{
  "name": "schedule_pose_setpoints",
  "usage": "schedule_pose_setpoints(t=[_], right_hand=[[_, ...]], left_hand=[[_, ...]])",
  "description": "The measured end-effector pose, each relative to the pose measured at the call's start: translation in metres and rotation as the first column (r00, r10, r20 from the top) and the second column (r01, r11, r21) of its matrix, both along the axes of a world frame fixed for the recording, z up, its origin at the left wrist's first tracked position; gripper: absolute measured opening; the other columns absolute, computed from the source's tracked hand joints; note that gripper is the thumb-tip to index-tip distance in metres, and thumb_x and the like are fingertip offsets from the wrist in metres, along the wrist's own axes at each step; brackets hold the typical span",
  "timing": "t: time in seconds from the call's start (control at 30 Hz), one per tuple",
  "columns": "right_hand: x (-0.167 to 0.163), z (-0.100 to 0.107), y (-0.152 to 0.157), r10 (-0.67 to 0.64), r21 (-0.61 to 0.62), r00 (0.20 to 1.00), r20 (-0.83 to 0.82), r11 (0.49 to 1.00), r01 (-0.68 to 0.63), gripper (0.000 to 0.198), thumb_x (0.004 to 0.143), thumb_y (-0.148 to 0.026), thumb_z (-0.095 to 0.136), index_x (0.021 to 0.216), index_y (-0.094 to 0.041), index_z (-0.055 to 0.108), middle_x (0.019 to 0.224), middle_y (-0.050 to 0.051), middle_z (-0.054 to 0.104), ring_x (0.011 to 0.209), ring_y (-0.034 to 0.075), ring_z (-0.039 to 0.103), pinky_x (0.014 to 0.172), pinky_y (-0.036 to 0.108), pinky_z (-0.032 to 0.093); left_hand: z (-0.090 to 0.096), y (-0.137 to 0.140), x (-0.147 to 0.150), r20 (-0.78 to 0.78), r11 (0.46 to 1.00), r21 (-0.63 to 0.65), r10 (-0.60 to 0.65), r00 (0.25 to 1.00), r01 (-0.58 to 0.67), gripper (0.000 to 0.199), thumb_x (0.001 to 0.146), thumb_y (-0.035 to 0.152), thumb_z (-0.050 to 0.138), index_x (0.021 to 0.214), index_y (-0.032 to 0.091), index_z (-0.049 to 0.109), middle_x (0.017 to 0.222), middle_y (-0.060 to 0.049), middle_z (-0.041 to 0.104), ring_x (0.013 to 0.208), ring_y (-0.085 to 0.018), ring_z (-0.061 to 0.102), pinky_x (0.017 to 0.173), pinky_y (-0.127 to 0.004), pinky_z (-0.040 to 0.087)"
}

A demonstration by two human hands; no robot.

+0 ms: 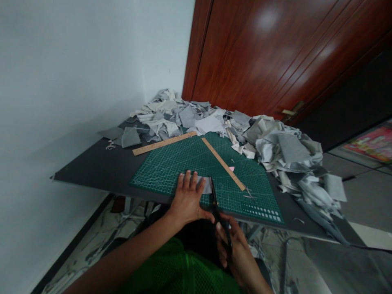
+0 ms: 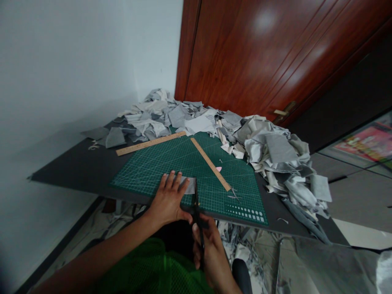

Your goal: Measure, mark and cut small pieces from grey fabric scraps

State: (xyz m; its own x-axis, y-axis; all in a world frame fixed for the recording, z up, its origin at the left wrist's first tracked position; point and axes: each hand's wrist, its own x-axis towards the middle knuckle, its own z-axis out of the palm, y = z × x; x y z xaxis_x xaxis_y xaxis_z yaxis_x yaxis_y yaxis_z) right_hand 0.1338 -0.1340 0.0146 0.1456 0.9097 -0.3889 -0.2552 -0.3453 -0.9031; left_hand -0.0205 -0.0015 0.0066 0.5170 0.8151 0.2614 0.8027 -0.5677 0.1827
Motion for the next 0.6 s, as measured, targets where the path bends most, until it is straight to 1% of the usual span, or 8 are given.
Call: schedule_pose_setpoints(t=[0.17,0.27,0.43,0.6], right_hand=[[-0.0019,0.0019,-0.0018,0.002,0.003,1.000,0.014,1.000,-0.002,0.059,0.081,-0.058,0.079,0.122,-0.026,0.052,0.068,-0.010,0.049,0.040,0.004,0.037,0.032,0.015,0.031],[-0.0002,-0.0003,-0.0019,0.003,0.001,1.000,0.012,1.000,-0.003,0.060,0.080,-0.058,0.080,0.123,-0.026,0.052,0.067,-0.011,0.048,0.040,0.005,0.038,0.032,0.015,0.032],[0.0017,-0.0046,-0.0017,-0.019,-0.004,1.000,-0.003,1.000,0.019,0.064,0.077,-0.059,0.082,0.123,-0.026,0.050,0.068,-0.010,0.051,0.039,0.004,0.038,0.032,0.015,0.031],[0.0014,-0.0071,-0.0009,-0.020,-0.009,1.000,-0.021,1.000,0.020,0.062,0.078,-0.059,0.081,0.121,-0.026,0.050,0.063,-0.012,0.048,0.038,0.005,0.037,0.031,0.015,0.030]], left_hand=[[-0.0018,0.0006,0.0000,0.002,1.000,0.013,-0.004,1.000,0.004,0.131,0.060,0.102,0.047,0.153,0.010,0.046,0.159,-0.028,0.038,0.149,-0.053,0.023,0.121,-0.065,0.010],[-0.0028,0.0011,0.0003,0.000,1.000,0.017,0.000,1.000,0.000,0.132,0.059,0.103,0.046,0.153,0.010,0.045,0.159,-0.028,0.038,0.149,-0.053,0.023,0.121,-0.066,0.009],[-0.0034,0.0016,0.0004,0.003,1.000,0.005,-0.002,1.000,0.001,0.131,0.059,0.103,0.047,0.152,0.010,0.047,0.159,-0.027,0.038,0.149,-0.054,0.023,0.120,-0.066,0.009],[-0.0055,0.0023,-0.0001,0.015,1.000,0.014,-0.011,1.000,0.011,0.133,0.058,0.103,0.046,0.152,0.010,0.046,0.158,-0.028,0.039,0.149,-0.054,0.022,0.120,-0.066,0.008]])
